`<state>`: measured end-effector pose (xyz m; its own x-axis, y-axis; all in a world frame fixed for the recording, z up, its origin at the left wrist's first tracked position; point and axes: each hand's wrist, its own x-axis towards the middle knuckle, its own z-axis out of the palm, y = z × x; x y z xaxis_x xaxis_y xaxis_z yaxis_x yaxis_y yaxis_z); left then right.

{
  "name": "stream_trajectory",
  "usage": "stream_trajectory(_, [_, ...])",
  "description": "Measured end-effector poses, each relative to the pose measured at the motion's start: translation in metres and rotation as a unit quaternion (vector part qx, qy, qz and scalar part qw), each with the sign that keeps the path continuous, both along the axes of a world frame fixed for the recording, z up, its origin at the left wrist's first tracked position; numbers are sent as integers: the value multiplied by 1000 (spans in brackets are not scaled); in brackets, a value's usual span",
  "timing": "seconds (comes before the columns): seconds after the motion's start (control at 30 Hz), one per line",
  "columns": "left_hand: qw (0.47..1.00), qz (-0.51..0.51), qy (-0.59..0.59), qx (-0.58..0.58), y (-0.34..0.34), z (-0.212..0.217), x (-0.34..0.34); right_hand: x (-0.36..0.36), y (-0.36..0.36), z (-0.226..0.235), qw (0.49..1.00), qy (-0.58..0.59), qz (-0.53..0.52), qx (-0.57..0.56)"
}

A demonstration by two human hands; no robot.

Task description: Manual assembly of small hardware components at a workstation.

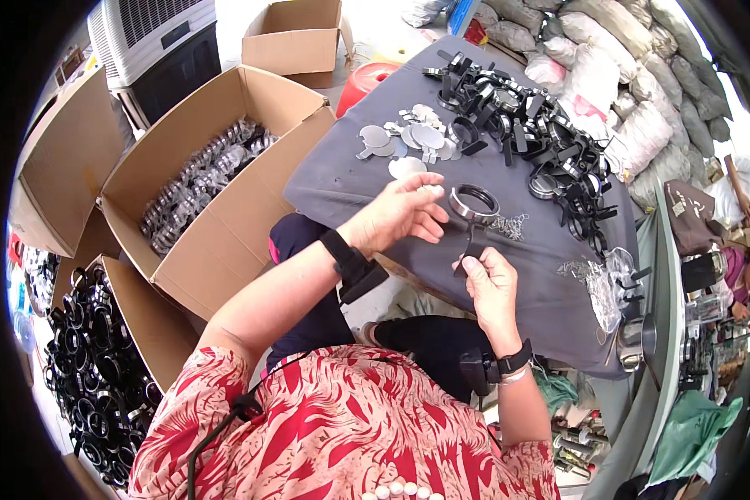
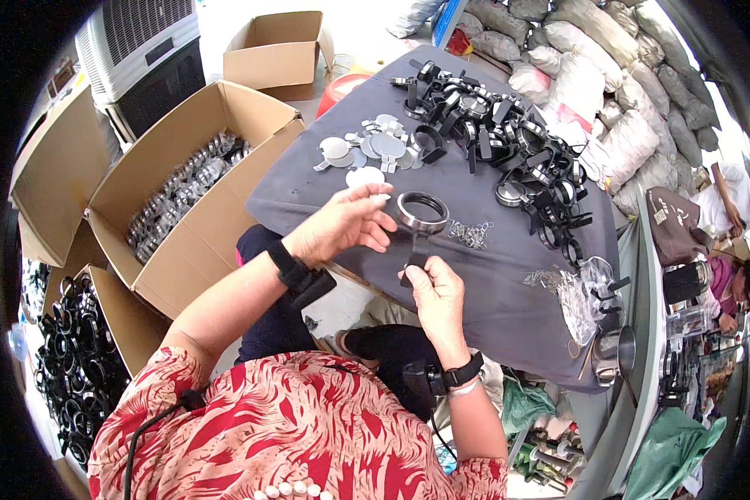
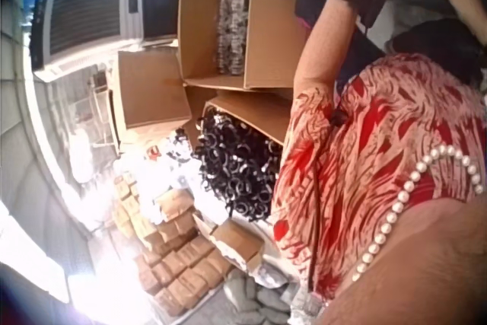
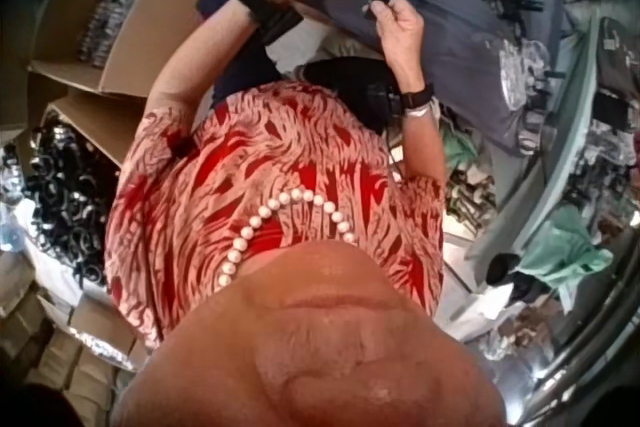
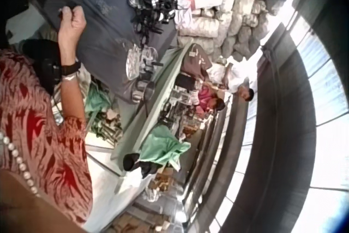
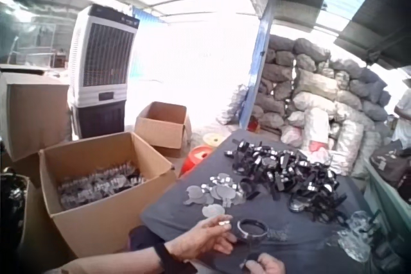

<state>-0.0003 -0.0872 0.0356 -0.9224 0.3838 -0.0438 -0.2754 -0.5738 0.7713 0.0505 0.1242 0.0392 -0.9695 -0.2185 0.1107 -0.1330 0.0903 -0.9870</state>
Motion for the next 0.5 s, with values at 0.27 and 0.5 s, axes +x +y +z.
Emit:
stream_trajectory(0.27, [922,109,239,-283,74,-41,-17,-36,11,-25,980,20,-57,190])
stream_trajectory(0.5, [899,156,270,-308,55,-52,-17,-108,8,28,927,211,-96,295])
